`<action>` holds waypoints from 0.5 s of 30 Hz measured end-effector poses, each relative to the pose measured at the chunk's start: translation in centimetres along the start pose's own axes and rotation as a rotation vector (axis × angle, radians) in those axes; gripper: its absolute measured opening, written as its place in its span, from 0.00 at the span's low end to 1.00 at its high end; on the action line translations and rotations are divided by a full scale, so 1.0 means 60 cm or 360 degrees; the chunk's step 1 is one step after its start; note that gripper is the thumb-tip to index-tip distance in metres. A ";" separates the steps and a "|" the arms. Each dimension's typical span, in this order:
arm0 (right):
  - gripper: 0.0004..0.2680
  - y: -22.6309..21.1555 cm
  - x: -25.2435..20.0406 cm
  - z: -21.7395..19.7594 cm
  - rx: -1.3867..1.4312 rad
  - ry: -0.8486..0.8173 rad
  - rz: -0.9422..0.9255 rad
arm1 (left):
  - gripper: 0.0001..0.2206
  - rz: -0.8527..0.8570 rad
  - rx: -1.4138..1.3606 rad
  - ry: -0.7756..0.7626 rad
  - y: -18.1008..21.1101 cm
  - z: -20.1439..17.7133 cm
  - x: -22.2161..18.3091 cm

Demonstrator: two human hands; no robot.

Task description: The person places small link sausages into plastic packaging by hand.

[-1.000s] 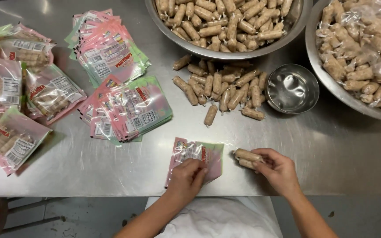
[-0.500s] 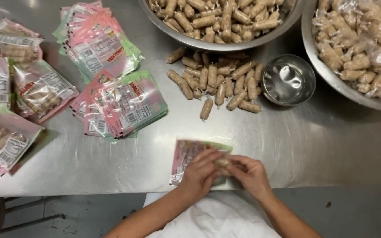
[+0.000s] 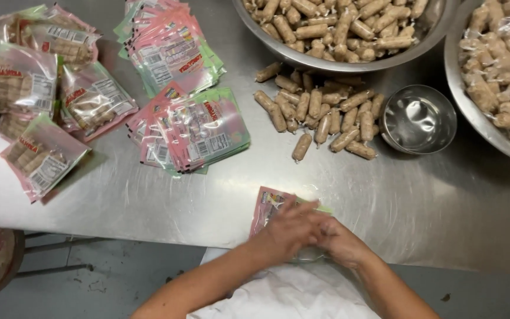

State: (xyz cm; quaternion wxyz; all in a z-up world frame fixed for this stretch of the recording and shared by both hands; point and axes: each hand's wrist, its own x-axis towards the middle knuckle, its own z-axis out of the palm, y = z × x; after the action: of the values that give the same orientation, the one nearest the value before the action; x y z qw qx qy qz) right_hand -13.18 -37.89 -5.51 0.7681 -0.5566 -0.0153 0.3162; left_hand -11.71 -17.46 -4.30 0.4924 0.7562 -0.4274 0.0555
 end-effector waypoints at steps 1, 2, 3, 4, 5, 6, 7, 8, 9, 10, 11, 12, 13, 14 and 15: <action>0.13 -0.016 0.000 0.009 0.0006 -0.0007 0.0018 | 0.09 -0.0019 -0.0003 0.0004 -0.023 -0.024 0.007; 0.09 -0.031 0.001 0.019 -0.0483 0.0066 -0.0079 | 0.12 -0.0223 0.0223 0.0094 -0.046 -0.048 0.013; 0.06 -0.048 0.004 0.028 -0.0973 0.0135 -0.0181 | 0.18 -0.0427 0.0455 0.0180 -0.070 -0.074 0.019; 0.06 -0.029 0.001 0.019 -0.0968 0.0120 -0.0170 | 0.18 -0.0446 0.0457 0.0182 -0.082 -0.082 0.013; 0.05 -0.013 0.005 0.006 -0.1223 0.0132 -0.0253 | 0.08 -0.0583 0.0487 -0.0040 -0.098 -0.095 0.012; 0.13 0.001 0.009 -0.006 -0.1478 0.0143 -0.0339 | 0.06 -0.0718 0.0514 -0.0264 -0.113 -0.107 0.012; 0.13 -0.019 0.015 0.007 -0.1479 0.0140 -0.0344 | 0.06 -0.0718 0.0519 -0.0261 -0.105 -0.110 0.015; 0.08 -0.040 0.021 0.020 -0.1568 -0.0060 -0.0364 | 0.05 -0.0778 0.0507 -0.0316 -0.096 -0.112 0.019; 0.05 -0.061 0.024 0.032 -0.1654 -0.0252 -0.0380 | 0.05 -0.0832 0.0489 -0.0377 -0.088 -0.113 0.024; 0.05 -0.069 0.029 0.037 -0.1654 -0.0245 -0.0382 | 0.05 -0.0826 0.0489 -0.0380 -0.087 -0.116 0.025; 0.06 -0.078 0.030 0.040 -0.1693 -0.0420 -0.0470 | 0.05 -0.0811 0.0489 -0.0343 -0.084 -0.114 0.026; 0.09 -0.086 0.031 0.043 -0.1727 -0.0596 -0.0558 | 0.05 -0.0795 0.0490 -0.0306 -0.082 -0.113 0.027; 0.09 -0.092 0.026 0.053 -0.1743 -0.0570 -0.0556 | 0.05 -0.0768 0.0481 -0.0308 -0.077 -0.119 0.025; 0.10 -0.098 0.021 0.063 -0.1709 -0.0612 -0.0426 | 0.07 -0.0898 0.0490 -0.0292 -0.072 -0.126 0.024; 0.12 -0.106 0.017 0.071 -0.1673 -0.0659 -0.0301 | 0.08 -0.1031 0.0505 -0.0272 -0.068 -0.132 0.024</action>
State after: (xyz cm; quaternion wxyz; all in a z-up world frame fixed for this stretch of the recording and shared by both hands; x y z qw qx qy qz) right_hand -10.99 -34.91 1.28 0.3941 -0.7864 -0.3704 0.2984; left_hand -5.30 -11.42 -2.37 0.3236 0.9211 -0.1915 -0.1011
